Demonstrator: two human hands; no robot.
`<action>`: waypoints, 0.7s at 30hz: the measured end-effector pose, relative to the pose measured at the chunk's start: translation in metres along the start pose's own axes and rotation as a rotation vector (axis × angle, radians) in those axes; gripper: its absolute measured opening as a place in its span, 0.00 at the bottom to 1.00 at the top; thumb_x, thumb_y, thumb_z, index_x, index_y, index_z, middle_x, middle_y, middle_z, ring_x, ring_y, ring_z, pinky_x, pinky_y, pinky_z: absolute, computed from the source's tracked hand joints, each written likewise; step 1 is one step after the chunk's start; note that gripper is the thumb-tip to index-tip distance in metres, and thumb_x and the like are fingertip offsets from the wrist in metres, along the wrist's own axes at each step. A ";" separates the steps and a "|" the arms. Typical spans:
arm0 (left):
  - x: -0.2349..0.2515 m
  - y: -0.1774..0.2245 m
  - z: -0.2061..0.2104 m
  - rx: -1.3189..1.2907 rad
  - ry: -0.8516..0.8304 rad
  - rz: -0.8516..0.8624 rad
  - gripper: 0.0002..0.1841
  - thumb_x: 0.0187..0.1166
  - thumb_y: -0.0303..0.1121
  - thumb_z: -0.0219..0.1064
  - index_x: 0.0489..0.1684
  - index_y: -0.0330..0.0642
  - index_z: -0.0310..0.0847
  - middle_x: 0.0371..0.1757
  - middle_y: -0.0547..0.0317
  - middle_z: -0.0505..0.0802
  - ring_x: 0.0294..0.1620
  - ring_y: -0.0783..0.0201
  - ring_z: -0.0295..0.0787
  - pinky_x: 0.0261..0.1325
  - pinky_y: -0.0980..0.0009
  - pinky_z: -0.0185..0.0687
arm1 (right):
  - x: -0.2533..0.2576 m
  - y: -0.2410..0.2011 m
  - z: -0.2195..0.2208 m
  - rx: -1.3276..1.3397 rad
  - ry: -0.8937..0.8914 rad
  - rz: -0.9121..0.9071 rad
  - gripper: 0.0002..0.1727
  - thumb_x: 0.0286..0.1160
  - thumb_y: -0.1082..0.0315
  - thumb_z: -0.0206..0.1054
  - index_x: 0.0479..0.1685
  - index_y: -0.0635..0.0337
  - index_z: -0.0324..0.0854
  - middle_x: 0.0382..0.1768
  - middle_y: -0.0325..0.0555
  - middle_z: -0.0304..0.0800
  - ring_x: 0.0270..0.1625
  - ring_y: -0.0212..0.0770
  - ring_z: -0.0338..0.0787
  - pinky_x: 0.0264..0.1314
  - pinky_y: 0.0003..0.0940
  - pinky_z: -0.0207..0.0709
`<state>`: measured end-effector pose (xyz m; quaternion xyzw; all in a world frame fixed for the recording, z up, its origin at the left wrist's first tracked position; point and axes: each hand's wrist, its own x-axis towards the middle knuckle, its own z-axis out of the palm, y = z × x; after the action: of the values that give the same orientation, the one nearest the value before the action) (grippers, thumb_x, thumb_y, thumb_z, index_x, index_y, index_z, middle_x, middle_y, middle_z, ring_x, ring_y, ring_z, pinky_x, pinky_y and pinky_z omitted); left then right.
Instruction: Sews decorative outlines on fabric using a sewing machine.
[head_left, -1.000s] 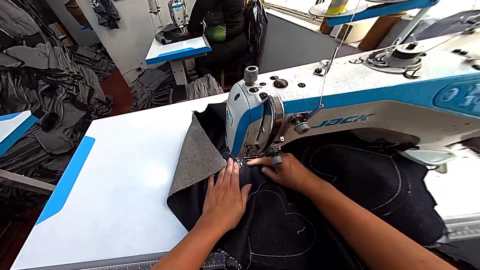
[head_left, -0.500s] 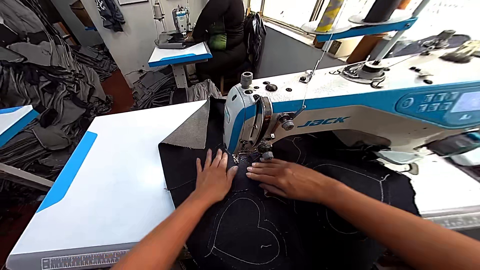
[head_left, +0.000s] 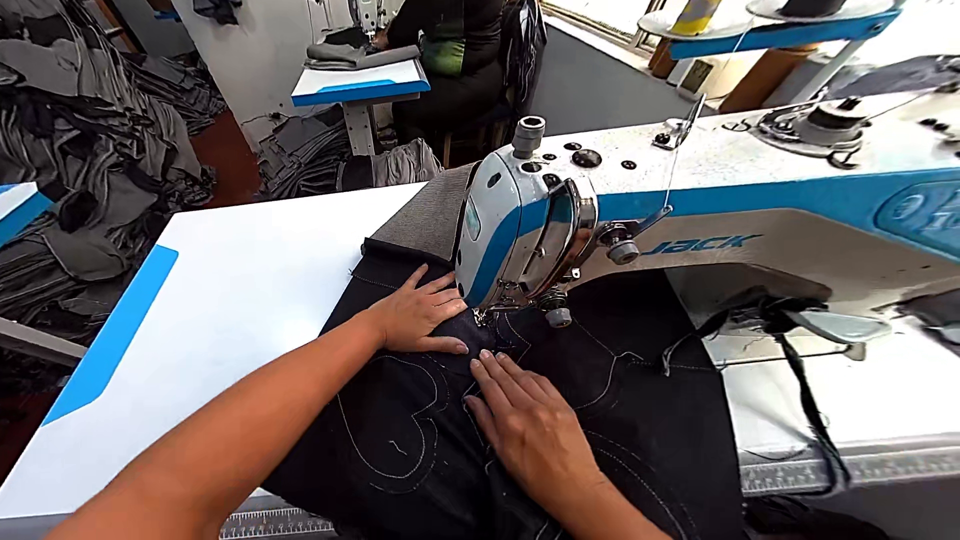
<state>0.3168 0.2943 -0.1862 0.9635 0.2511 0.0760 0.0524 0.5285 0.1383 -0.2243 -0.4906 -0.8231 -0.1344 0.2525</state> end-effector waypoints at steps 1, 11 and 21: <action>0.001 -0.004 0.000 0.004 -0.003 0.031 0.44 0.81 0.71 0.46 0.78 0.40 0.78 0.82 0.46 0.80 0.91 0.41 0.60 0.86 0.24 0.39 | 0.001 -0.008 0.001 -0.027 0.011 0.018 0.29 0.90 0.49 0.49 0.62 0.61 0.89 0.65 0.50 0.92 0.69 0.49 0.91 0.68 0.44 0.83; 0.007 -0.017 -0.004 0.017 -0.044 0.138 0.42 0.81 0.69 0.46 0.76 0.40 0.79 0.80 0.45 0.82 0.91 0.42 0.61 0.86 0.26 0.40 | 0.005 -0.030 -0.005 -0.137 0.030 0.052 0.32 0.87 0.45 0.49 0.59 0.63 0.91 0.60 0.50 0.95 0.61 0.48 0.95 0.56 0.40 0.84; 0.001 -0.006 -0.004 -0.005 -0.017 0.069 0.42 0.81 0.68 0.49 0.79 0.41 0.76 0.84 0.47 0.78 0.93 0.43 0.57 0.87 0.26 0.36 | -0.001 -0.014 -0.007 -0.038 0.019 0.024 0.28 0.87 0.48 0.51 0.61 0.58 0.91 0.64 0.46 0.94 0.65 0.47 0.92 0.60 0.39 0.82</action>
<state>0.3145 0.3005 -0.1833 0.9722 0.2169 0.0700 0.0543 0.5189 0.1278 -0.2188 -0.5040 -0.8120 -0.1515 0.2524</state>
